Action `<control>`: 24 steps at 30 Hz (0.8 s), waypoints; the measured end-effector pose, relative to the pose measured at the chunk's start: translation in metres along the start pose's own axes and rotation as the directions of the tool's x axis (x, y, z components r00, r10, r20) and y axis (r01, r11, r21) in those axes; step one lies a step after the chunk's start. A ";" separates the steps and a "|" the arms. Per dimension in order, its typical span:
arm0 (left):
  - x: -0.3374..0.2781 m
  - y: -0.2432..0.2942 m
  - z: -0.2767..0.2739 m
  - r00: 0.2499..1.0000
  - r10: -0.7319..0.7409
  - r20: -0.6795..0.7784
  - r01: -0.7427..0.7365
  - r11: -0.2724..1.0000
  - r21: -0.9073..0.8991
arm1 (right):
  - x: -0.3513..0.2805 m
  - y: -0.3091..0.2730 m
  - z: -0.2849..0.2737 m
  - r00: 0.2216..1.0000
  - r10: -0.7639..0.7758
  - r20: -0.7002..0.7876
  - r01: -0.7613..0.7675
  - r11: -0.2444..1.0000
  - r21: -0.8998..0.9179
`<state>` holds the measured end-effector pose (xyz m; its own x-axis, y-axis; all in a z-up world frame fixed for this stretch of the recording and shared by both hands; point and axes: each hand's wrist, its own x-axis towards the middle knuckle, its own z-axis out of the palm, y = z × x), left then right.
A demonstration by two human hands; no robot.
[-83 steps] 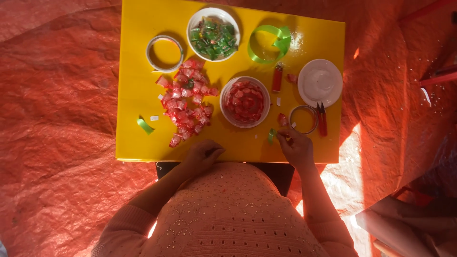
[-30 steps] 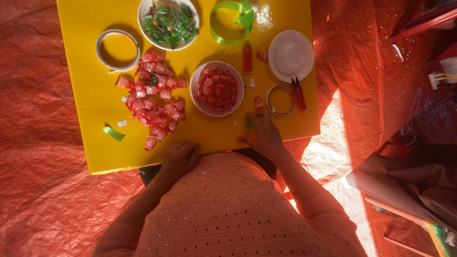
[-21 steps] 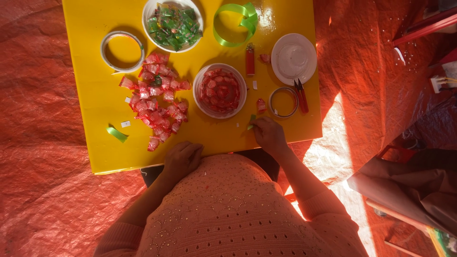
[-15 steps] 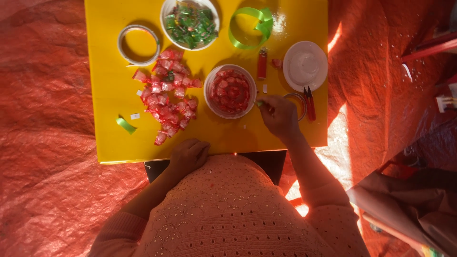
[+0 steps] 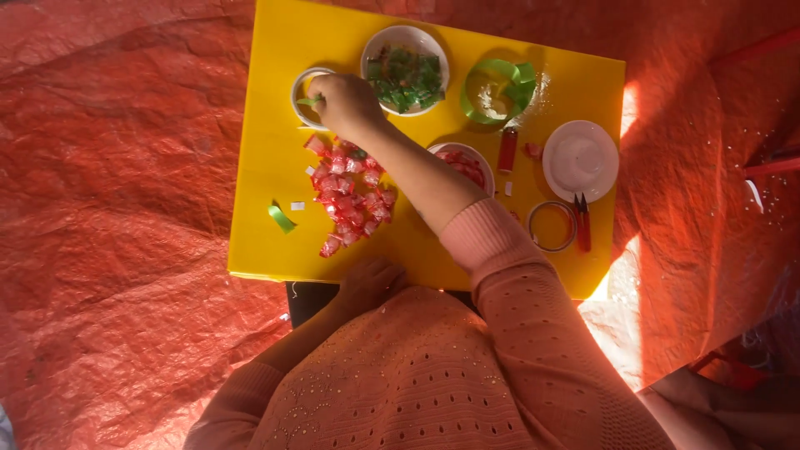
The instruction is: The person wraps small red candies with white tape, using scissors to cut the tape and a lighter to seal the edges. They place the wrapped candies into a white bowl on a yellow table.
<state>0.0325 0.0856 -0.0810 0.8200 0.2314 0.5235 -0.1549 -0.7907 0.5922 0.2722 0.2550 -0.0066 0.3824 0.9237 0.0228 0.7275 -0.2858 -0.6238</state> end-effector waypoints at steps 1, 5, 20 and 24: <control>-0.003 -0.004 0.002 1.000 -0.003 0.001 0.003 1.000 0.003 | 0.005 0.002 0.009 1.000 -0.002 0.002 0.002 1.000 0.003; -0.012 -0.012 0.007 0.999 0.045 0.027 -0.045 0.999 -0.001 | 0.014 0.007 0.028 0.999 -0.013 -0.033 0.012 0.999 -0.043; -0.011 -0.015 0.014 0.977 0.157 -0.144 -0.136 0.980 0.144 | -0.119 0.042 -0.078 0.872 -0.373 -0.318 0.432 0.891 0.139; -0.007 -0.014 0.011 0.980 0.165 -0.109 -0.141 0.970 0.195 | -0.202 0.096 -0.154 0.839 -0.281 -0.466 0.301 0.953 -0.033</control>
<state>0.0350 0.0886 -0.0995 0.7182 0.1584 0.6776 -0.1586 -0.9108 0.3811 0.3525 0.0015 0.0487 0.3815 0.7368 0.5583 0.8272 -0.0025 -0.5619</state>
